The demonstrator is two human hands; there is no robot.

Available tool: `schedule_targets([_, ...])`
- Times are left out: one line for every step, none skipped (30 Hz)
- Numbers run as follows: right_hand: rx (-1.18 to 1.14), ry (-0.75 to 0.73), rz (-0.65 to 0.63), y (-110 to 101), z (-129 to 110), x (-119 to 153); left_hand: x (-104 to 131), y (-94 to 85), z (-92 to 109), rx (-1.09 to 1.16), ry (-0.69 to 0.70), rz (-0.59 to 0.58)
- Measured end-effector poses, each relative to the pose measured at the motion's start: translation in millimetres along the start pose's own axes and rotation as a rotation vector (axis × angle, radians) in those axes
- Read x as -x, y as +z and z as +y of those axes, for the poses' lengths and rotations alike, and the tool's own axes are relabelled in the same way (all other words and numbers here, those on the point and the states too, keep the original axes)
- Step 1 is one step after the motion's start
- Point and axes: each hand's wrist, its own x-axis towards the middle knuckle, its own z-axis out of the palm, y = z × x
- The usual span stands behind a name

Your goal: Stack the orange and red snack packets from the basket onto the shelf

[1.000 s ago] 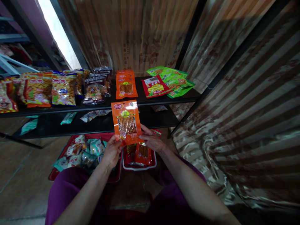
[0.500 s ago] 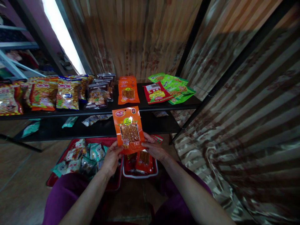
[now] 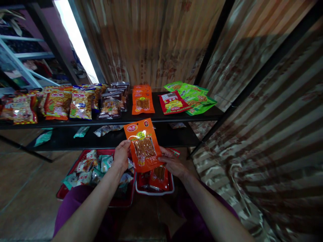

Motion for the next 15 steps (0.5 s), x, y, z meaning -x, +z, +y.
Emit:
schedule_targets([0.014,0.001,0.002,1,0,0,-1,-1.9,-2,-0.006,-0.014,0.008])
schedule_targets([0.030,-0.003,0.005,2,-1,1,-1,-4.3,-4,-0.019,-0.017,0.018])
schedule_targets([0.046,-0.011,0.009,2,-1,1,0,-7.0,-6,-0.034,-0.004,0.035])
schedule_targets([0.060,-0.025,0.017,3,-2,1,2,-9.8,-9,-0.051,0.032,0.061])
schedule_targets([0.075,-0.046,0.029,3,-2,1,5,-12.2,-12,-0.075,0.092,0.101])
schedule_targets([0.095,-0.073,0.043,4,-3,1,9,-14.0,-15,-0.110,0.162,0.139])
schedule_targets([0.126,-0.106,0.061,4,-2,1,15,-14.8,-18,-0.155,0.226,0.170])
schedule_targets([0.173,-0.144,0.085,3,-2,1,22,-14.5,-21,-0.203,0.273,0.179])
schedule_targets([0.237,-0.182,0.113,3,0,0,31,-12.9,-24,-0.252,0.286,0.144])
schedule_targets([0.317,-0.220,0.142,3,2,0,40,-10.2,-26,-0.280,0.263,0.080])
schedule_targets([0.409,-0.257,0.166,4,6,1,48,-6.6,-28,-0.283,0.218,-0.013])
schedule_targets([0.512,-0.297,0.181,5,10,2,56,-2.5,-30,-0.265,0.161,-0.103])
schedule_targets([0.627,-0.339,0.180,7,15,3,62,1.5,-33,-0.231,0.105,-0.171])
schedule_targets([0.748,-0.384,0.163,10,21,6,67,5.0,-36,-0.193,0.057,-0.211])
schedule_targets([0.870,-0.430,0.135,14,27,9,70,7.5,-39,-0.153,0.019,-0.216])
